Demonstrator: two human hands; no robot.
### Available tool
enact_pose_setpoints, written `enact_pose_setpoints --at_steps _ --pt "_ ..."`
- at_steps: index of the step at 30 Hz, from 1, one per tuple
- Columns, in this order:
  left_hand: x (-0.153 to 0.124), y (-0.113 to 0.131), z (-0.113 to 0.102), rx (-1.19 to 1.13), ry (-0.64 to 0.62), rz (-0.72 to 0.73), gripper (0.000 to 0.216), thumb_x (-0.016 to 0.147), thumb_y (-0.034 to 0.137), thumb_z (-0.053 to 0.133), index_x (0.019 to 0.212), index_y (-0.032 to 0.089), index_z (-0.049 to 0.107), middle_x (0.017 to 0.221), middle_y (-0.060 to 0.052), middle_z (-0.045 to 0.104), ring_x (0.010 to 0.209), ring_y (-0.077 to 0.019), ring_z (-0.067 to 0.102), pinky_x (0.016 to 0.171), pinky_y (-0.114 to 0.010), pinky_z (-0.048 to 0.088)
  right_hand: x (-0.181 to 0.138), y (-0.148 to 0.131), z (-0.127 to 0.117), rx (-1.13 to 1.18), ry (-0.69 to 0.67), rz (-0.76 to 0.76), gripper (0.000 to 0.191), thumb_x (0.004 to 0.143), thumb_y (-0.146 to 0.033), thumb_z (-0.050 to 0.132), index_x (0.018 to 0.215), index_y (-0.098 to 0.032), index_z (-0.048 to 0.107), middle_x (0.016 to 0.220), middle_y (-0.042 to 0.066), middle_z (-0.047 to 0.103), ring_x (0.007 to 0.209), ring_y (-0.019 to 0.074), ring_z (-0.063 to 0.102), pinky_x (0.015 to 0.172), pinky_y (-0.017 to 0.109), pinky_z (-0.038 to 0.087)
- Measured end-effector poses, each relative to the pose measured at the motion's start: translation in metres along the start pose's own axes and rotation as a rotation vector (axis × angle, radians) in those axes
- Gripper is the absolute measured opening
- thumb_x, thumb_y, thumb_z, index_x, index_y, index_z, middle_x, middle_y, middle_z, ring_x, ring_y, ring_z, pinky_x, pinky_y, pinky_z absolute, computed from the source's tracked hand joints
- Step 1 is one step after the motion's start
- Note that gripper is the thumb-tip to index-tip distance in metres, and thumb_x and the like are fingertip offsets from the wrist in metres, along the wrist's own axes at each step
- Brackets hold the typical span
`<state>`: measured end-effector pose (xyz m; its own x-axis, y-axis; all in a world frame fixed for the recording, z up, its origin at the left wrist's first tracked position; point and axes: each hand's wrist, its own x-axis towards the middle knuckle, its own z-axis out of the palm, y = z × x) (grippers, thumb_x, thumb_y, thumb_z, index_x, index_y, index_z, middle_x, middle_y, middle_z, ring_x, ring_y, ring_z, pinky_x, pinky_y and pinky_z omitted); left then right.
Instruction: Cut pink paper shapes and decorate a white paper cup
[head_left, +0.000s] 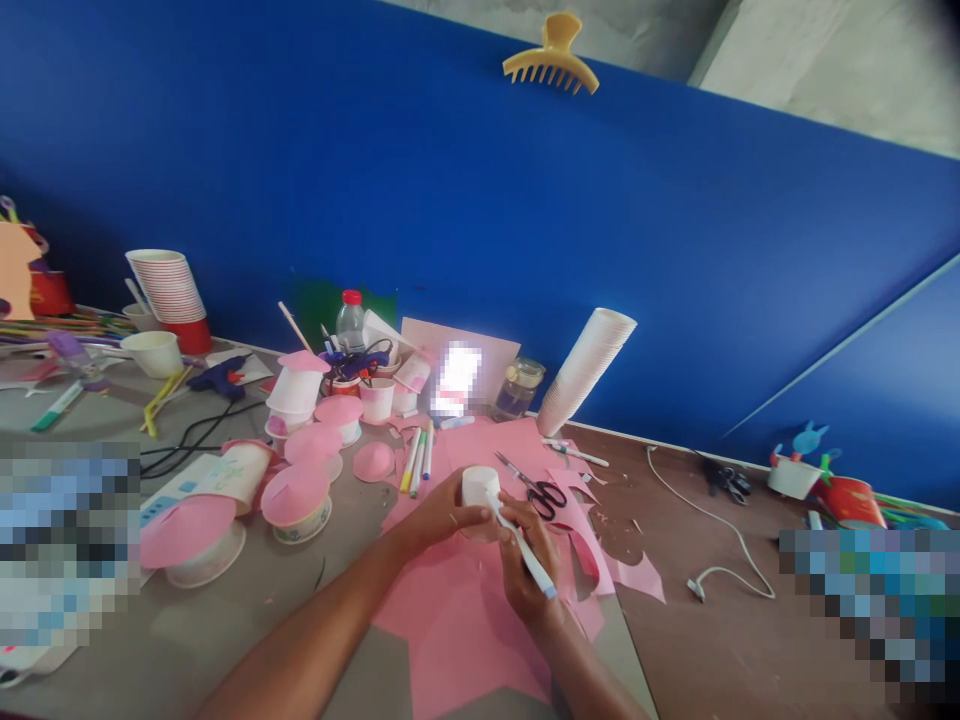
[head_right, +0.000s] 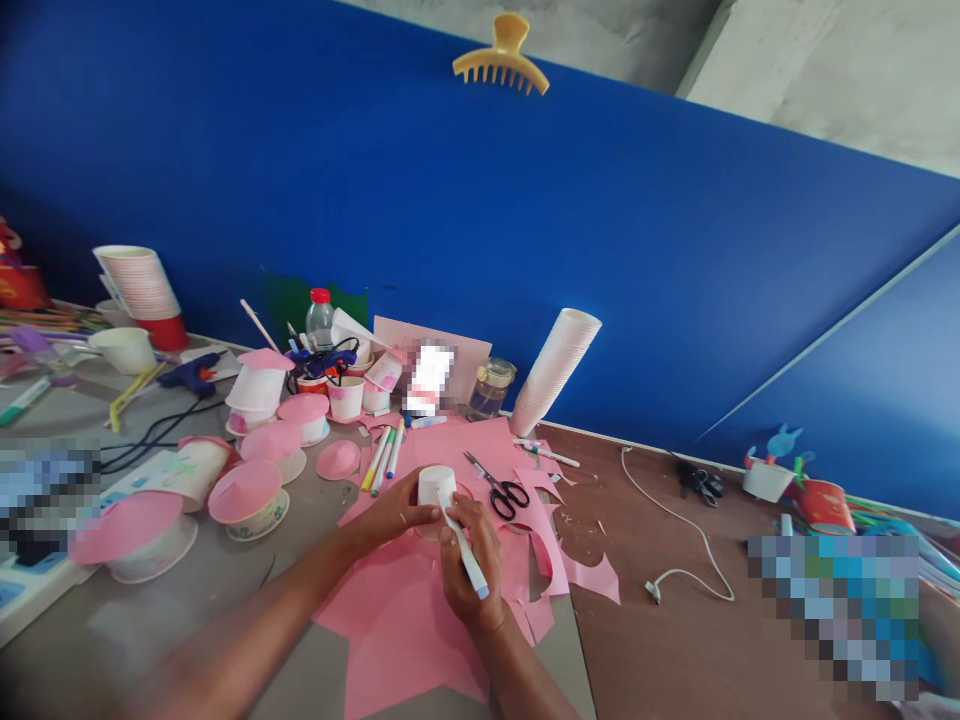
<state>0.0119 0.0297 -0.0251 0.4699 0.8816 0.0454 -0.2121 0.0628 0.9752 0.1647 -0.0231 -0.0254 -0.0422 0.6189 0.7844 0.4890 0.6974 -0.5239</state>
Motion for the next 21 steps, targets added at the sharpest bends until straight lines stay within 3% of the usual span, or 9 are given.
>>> enact_pose_setpoints --at_steps 10,21 --pt "0.0003 -0.0013 -0.0005 0.002 0.005 -0.004 0.059 0.066 0.035 0.075 0.117 0.016 0.05 0.106 -0.009 0.059 0.099 -0.0234 0.053 0.08 -0.033 0.044 -0.0006 0.0015 -0.0013 -0.046 -0.029 0.041 0.018 0.085 -0.018 0.047 0.101 -0.02 0.055 0.104 0.011 0.064 0.096 0.0228 0.062 0.074 0.036 0.053" --pt "0.0004 -0.0028 -0.0007 0.001 0.029 -0.026 0.061 0.065 0.032 0.075 0.118 0.016 0.05 0.107 -0.009 0.059 0.099 -0.0236 0.053 0.081 -0.034 0.043 -0.0002 0.004 -0.0004 -0.007 0.092 0.236 0.013 0.088 -0.023 0.044 0.092 -0.019 0.056 0.079 0.003 0.06 0.069 0.0149 0.058 0.059 0.027 0.048"
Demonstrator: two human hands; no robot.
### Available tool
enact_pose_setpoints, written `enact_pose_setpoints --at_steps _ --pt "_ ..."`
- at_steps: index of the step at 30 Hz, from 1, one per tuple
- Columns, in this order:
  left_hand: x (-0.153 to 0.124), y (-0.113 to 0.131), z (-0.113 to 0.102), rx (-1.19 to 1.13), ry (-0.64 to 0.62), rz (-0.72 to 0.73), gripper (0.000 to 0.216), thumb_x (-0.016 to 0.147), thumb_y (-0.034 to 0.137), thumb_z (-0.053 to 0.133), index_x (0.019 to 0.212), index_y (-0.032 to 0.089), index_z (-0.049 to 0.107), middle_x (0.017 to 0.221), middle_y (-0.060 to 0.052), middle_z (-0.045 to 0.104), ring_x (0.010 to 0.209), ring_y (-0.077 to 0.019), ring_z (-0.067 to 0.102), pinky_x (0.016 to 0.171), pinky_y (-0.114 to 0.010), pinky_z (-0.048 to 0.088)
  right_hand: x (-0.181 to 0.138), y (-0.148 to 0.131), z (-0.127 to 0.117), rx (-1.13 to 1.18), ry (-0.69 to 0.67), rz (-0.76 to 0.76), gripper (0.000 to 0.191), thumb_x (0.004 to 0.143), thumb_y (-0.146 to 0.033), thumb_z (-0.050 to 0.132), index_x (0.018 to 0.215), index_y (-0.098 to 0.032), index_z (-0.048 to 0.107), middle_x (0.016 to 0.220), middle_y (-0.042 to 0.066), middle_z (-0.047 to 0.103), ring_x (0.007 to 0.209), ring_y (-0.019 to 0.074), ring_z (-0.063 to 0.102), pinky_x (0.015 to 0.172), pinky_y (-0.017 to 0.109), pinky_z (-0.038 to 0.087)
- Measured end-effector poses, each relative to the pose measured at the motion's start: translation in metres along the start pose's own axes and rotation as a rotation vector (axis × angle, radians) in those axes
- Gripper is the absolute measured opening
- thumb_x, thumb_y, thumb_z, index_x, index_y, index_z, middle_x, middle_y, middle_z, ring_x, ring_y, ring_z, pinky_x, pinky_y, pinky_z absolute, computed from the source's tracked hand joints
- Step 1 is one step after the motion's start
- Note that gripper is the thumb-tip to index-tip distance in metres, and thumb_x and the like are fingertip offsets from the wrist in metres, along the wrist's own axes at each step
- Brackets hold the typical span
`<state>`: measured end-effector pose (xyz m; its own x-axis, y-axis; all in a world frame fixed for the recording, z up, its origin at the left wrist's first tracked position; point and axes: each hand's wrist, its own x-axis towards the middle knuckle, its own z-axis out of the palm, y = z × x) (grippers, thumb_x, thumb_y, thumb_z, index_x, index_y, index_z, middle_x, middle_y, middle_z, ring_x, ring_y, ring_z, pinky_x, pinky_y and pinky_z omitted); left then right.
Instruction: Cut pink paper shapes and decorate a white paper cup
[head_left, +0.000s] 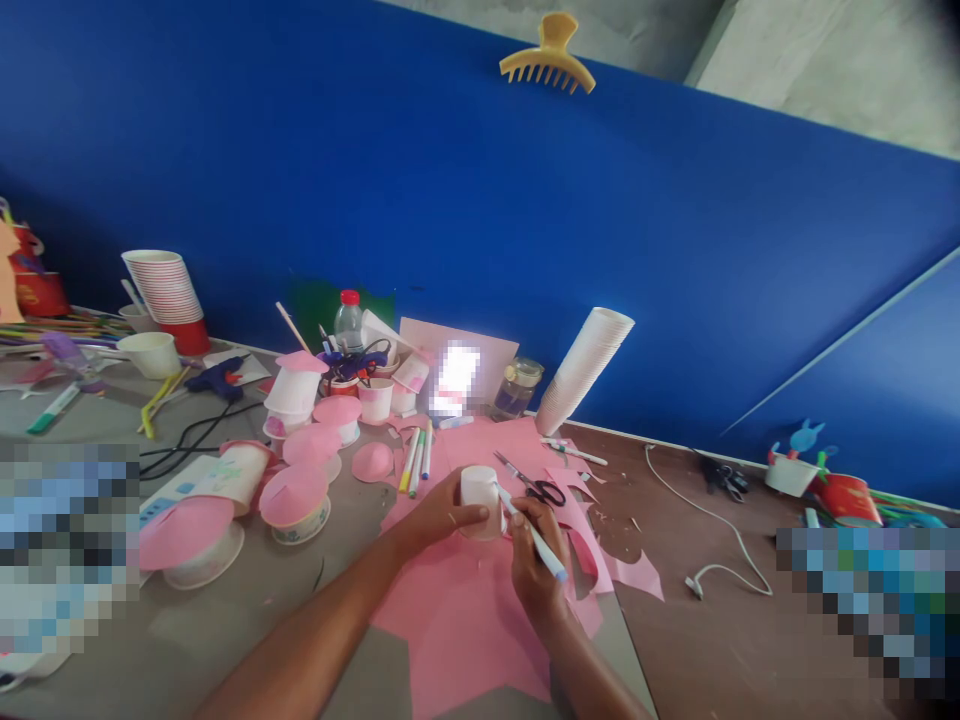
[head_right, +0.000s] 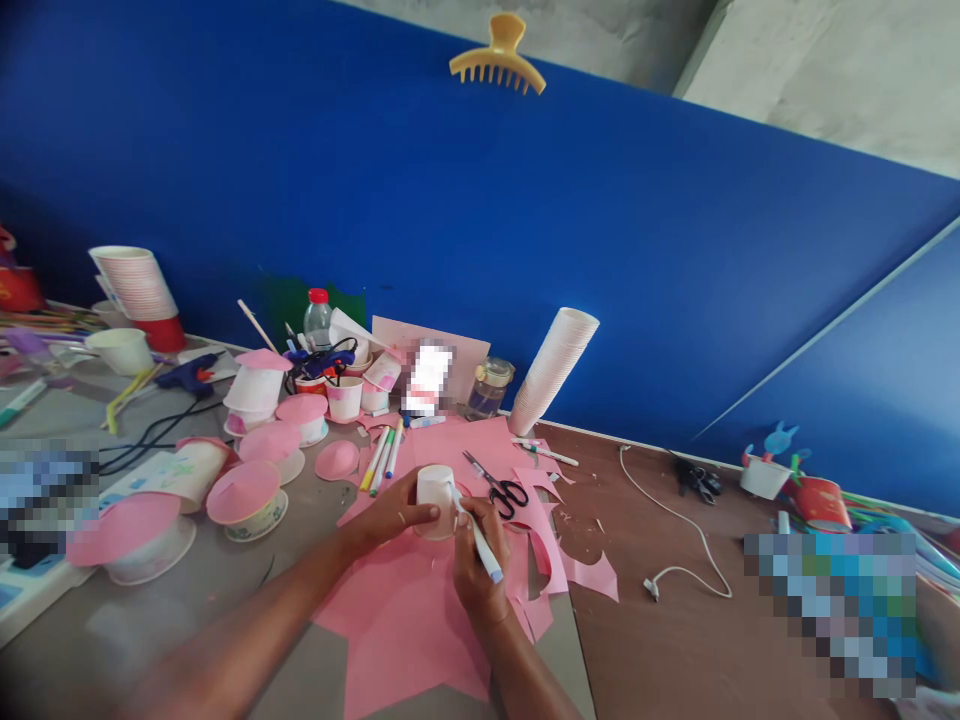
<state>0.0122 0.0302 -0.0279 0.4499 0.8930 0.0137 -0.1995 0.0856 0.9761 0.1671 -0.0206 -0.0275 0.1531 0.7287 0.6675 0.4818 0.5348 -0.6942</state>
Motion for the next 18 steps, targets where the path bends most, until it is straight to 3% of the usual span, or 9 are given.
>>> enact_pose_setpoints --at_steps 6,18 --pt "-0.0002 0.0006 -0.0001 0.02 0.001 -0.002 0.061 0.066 0.032 0.074 0.119 0.016 0.05 0.11 -0.01 0.059 0.101 -0.025 0.052 0.081 -0.035 0.043 -0.0002 0.0001 -0.0006 -0.004 0.011 0.033 0.014 0.088 -0.024 0.045 0.091 -0.019 0.057 0.079 0.003 0.061 0.071 0.0159 0.058 0.062 0.028 0.048" --pt "0.0002 -0.0004 -0.0004 0.03 -0.017 0.015 0.061 0.066 0.038 0.075 0.118 0.015 0.051 0.105 -0.009 0.059 0.096 -0.0224 0.054 0.079 -0.033 0.044 -0.001 -0.0049 -0.0006 0.003 -0.066 -0.131 0.014 0.087 -0.018 0.045 0.098 -0.021 0.053 0.087 0.006 0.061 0.08 0.0178 0.06 0.063 0.029 0.049"
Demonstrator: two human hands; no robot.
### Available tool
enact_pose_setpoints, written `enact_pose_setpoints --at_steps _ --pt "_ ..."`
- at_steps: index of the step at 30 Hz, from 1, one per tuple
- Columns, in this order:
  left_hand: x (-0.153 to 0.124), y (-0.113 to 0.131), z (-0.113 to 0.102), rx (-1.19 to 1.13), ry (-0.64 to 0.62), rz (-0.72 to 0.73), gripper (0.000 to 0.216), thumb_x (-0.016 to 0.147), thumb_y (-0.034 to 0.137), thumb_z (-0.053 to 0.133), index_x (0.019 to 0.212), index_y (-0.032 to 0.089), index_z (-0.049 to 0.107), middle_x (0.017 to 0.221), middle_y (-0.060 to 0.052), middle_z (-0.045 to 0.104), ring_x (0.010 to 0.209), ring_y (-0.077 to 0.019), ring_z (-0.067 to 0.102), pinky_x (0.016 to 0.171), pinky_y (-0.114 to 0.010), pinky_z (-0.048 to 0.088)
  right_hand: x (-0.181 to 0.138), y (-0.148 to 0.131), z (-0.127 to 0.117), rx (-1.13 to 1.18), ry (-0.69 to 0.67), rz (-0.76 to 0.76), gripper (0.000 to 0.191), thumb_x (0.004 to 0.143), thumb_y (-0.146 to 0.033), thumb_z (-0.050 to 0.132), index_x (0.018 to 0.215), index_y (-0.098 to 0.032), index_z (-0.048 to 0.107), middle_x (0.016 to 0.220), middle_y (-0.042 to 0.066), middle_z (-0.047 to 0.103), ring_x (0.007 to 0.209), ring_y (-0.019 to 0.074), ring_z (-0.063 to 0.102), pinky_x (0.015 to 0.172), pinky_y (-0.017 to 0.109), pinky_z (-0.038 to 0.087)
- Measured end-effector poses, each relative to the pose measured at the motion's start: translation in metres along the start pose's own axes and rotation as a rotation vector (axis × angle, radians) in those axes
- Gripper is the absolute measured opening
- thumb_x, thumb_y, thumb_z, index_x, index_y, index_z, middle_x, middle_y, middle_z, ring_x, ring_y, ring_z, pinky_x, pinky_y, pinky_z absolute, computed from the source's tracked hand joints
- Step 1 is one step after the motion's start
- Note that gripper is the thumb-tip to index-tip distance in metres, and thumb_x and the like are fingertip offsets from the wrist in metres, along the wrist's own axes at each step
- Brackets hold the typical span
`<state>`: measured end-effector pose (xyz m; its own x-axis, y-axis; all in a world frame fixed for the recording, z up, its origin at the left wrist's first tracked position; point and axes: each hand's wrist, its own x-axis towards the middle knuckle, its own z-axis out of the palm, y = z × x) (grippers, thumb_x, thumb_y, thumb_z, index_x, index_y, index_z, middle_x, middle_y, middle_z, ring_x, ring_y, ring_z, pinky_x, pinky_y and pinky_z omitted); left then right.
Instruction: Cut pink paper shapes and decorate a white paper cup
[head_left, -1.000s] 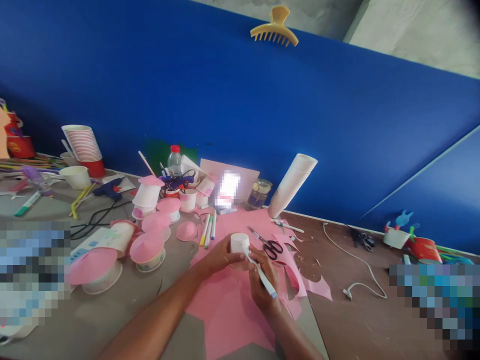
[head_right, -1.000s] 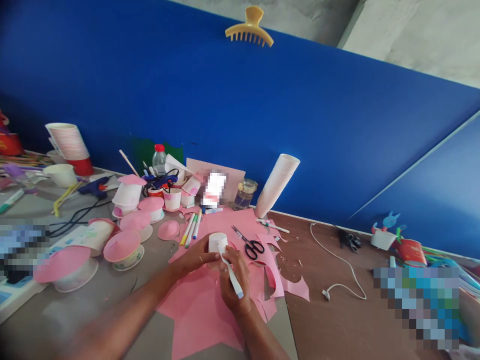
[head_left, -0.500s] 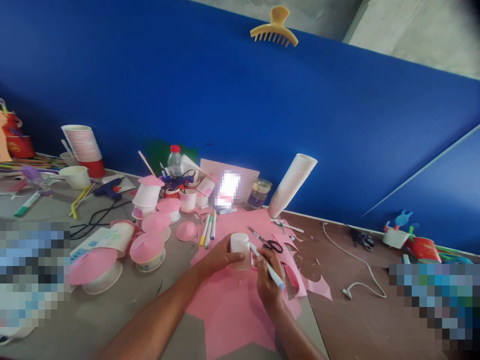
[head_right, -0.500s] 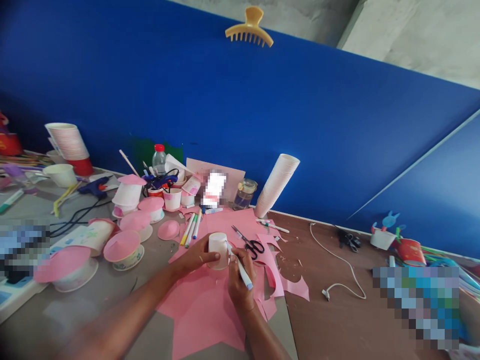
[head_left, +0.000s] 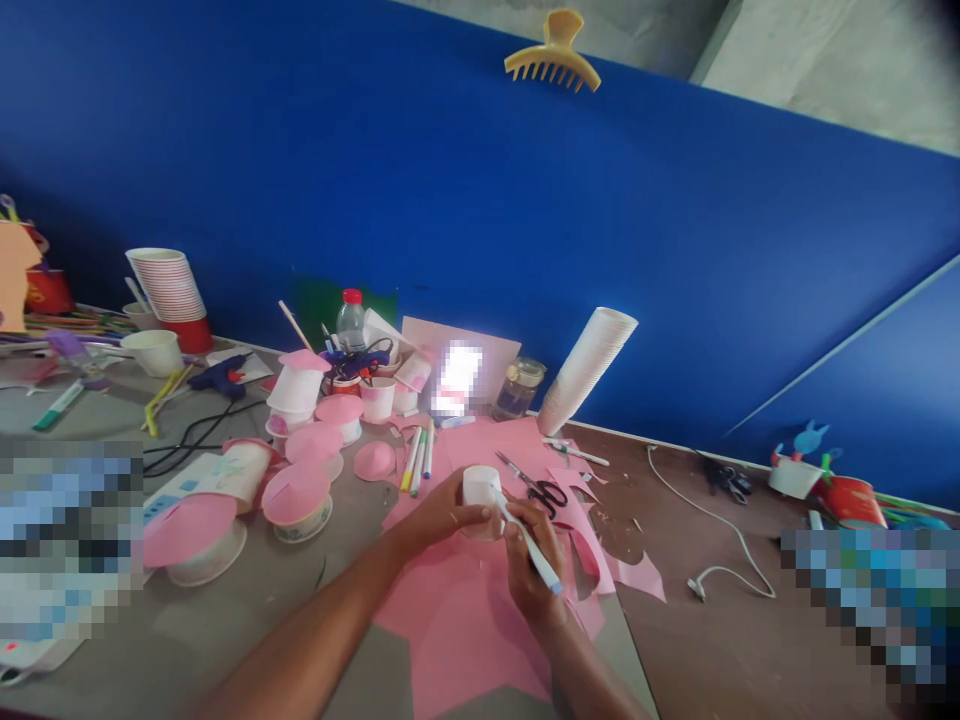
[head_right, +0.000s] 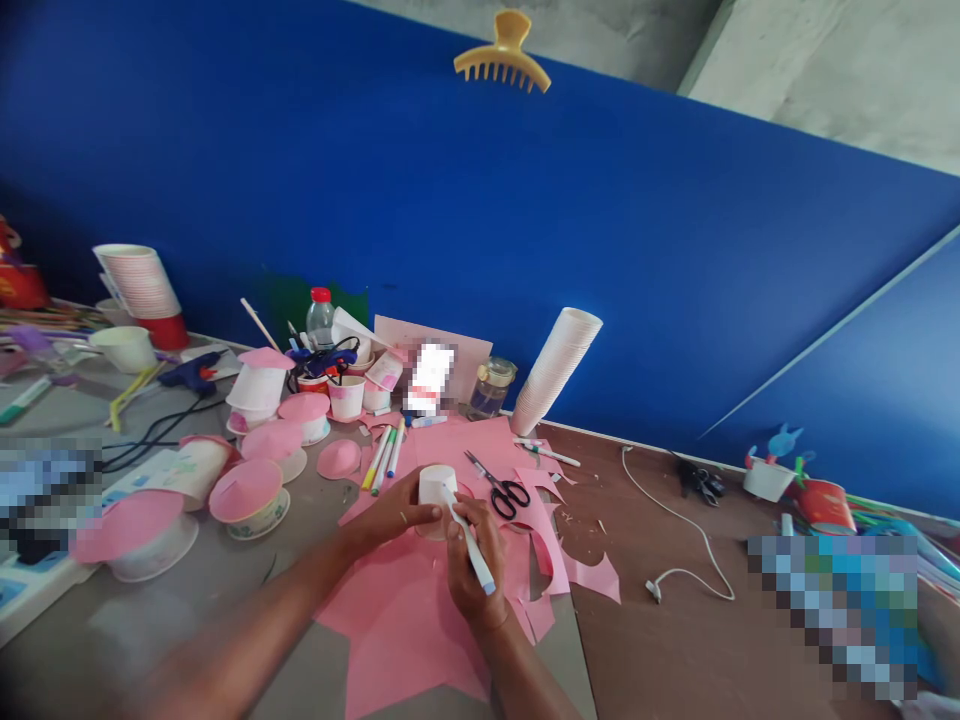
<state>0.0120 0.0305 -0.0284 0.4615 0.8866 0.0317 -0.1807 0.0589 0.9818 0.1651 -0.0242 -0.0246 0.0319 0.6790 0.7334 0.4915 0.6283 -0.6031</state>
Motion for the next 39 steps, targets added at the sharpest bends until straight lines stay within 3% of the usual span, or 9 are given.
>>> enact_pose_setpoints --at_steps 9,19,22,26,31,36,39 --pt "-0.001 0.007 0.003 -0.009 -0.018 0.008 0.058 0.067 0.035 0.074 0.116 0.015 0.051 0.099 -0.007 0.059 0.09 -0.0194 0.053 0.075 -0.03 0.043 0.002 0.001 0.002 -0.005 0.012 -0.009 0.013 0.086 -0.02 0.046 0.096 -0.02 0.054 0.085 0.006 0.062 0.078 0.018 0.061 0.061 0.029 0.049" --pt "-0.002 0.006 0.002 -0.041 -0.017 -0.003 0.059 0.066 0.036 0.075 0.116 0.016 0.05 0.105 -0.008 0.06 0.096 -0.0222 0.054 0.08 -0.033 0.043 -0.001 0.0 0.0 0.05 -0.005 0.052 0.011 0.087 -0.022 0.045 0.092 -0.02 0.055 0.092 0.008 0.064 0.083 0.0192 0.062 0.065 0.031 0.05" --pt "-0.002 0.005 0.001 -0.05 -0.027 0.01 0.059 0.067 0.036 0.074 0.117 0.016 0.05 0.106 -0.009 0.06 0.097 -0.023 0.053 0.079 -0.033 0.042 0.001 -0.002 -0.001 0.058 0.077 0.091 0.018 0.09 -0.027 0.042 0.099 -0.019 0.056 0.085 0.005 0.063 0.078 0.0182 0.061 0.068 0.032 0.05" --pt "-0.002 0.004 -0.002 -0.056 -0.014 -0.013 0.062 0.065 0.035 0.075 0.118 0.016 0.051 0.106 -0.008 0.059 0.097 -0.0234 0.053 0.078 -0.032 0.042 0.007 0.002 0.002 0.049 0.171 0.13 0.027 0.091 -0.032 0.04 0.109 -0.019 0.054 0.089 0.005 0.064 0.088 0.0198 0.061 0.08 0.038 0.048" --pt "-0.003 0.006 0.0 -0.213 -0.034 0.012 0.065 0.064 0.034 0.076 0.122 0.017 0.051 0.106 -0.009 0.06 0.093 -0.0218 0.054 0.075 -0.03 0.043 0.007 0.017 0.006 0.088 0.065 0.355 0.03 0.09 -0.035 0.044 0.11 -0.017 0.055 0.095 0.009 0.066 0.088 0.0202 0.062 0.075 0.036 0.051" --pt "-0.008 0.007 0.002 -0.352 -0.065 0.002 0.063 0.071 0.033 0.071 0.128 0.02 0.047 0.108 -0.01 0.059 0.089 -0.0216 0.057 0.068 -0.028 0.045 0.004 0.017 0.01 0.12 -0.02 0.316 0.038 0.085 -0.034 0.053 0.119 -0.016 0.051 0.108 0.012 0.063 0.098 0.022 0.062 0.079 0.037 0.053" --pt "-0.008 0.007 0.002 -0.372 -0.058 0.014 0.068 0.071 0.031 0.071 0.132 0.024 0.042 0.113 -0.01 0.057 0.095 -0.0218 0.056 0.072 -0.028 0.045 0.004 0.014 0.01 0.148 -0.071 0.26 0.037 0.084 -0.032 0.054 0.118 -0.018 0.051 0.113 0.011 0.061 0.1 0.0214 0.061 0.081 0.036 0.053"
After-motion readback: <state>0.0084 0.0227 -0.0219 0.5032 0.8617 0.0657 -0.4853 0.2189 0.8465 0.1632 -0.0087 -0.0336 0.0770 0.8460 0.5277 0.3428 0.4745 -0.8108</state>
